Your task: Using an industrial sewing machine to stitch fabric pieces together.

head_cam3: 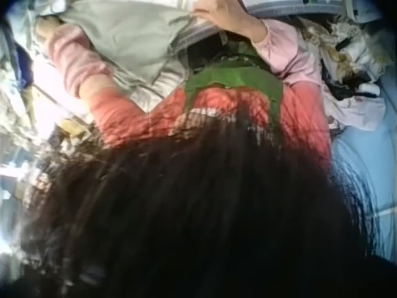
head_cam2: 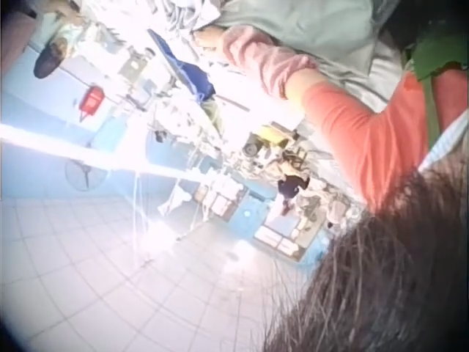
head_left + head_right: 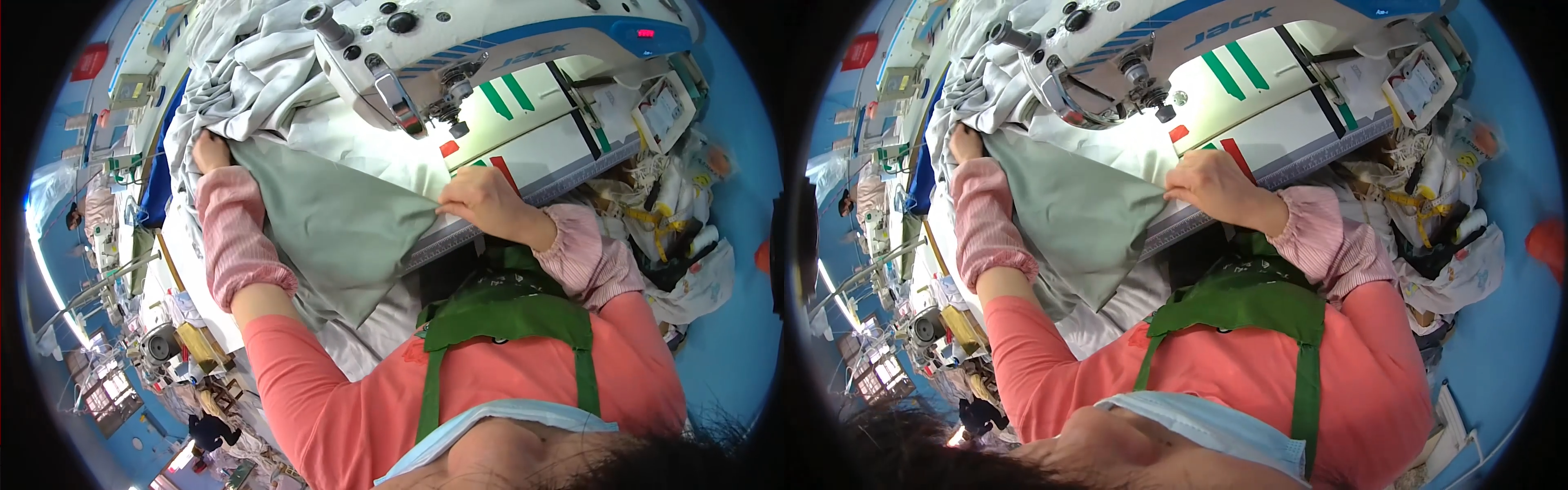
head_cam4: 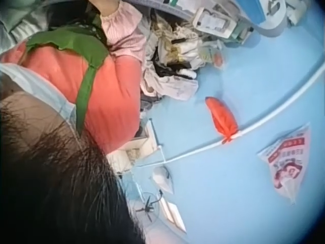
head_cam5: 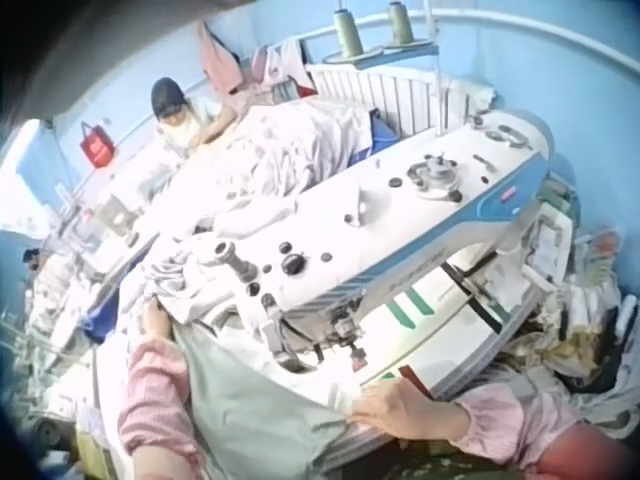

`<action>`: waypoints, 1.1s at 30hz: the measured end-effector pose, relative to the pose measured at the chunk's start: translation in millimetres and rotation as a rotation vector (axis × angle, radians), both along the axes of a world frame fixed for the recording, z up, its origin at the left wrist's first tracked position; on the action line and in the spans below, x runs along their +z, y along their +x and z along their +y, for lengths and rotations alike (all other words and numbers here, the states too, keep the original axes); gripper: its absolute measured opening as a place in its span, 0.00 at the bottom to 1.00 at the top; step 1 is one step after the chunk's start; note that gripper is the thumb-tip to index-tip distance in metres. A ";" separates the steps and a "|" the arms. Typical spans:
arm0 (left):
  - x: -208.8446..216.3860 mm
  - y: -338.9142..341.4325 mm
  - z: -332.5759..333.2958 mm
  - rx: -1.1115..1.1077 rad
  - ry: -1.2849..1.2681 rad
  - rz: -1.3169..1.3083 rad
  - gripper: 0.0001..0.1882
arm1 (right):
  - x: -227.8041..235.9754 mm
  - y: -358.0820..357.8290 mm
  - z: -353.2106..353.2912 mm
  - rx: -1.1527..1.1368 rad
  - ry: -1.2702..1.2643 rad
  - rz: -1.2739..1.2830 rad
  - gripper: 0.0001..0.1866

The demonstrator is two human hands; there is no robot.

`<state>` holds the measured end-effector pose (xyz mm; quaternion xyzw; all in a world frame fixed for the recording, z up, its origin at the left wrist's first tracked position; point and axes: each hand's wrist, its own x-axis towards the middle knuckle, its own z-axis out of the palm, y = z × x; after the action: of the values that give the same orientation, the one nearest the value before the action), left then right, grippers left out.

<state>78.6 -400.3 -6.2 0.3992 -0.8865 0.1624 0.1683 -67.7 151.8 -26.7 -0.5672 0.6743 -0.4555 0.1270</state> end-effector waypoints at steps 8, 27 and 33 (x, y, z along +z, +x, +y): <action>7.0 -2.4 233.3 -0.722 0.260 0.274 0.10 | -17.7 -38.6 -14.5 -0.136 -0.085 0.097 0.09; 107.6 -2.0 214.7 -0.741 0.108 0.736 0.05 | -25.2 -44.0 -21.4 -0.381 -0.015 0.256 0.08; 143.5 121.3 494.0 -1.425 0.178 0.358 0.12 | 1.2 68.7 50.7 -0.205 -0.183 -0.159 0.12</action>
<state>199.9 93.7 137.3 -0.2406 -0.8996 -0.1265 0.3419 1.0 202.5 -25.6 -0.4670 0.6721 -0.5689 0.0808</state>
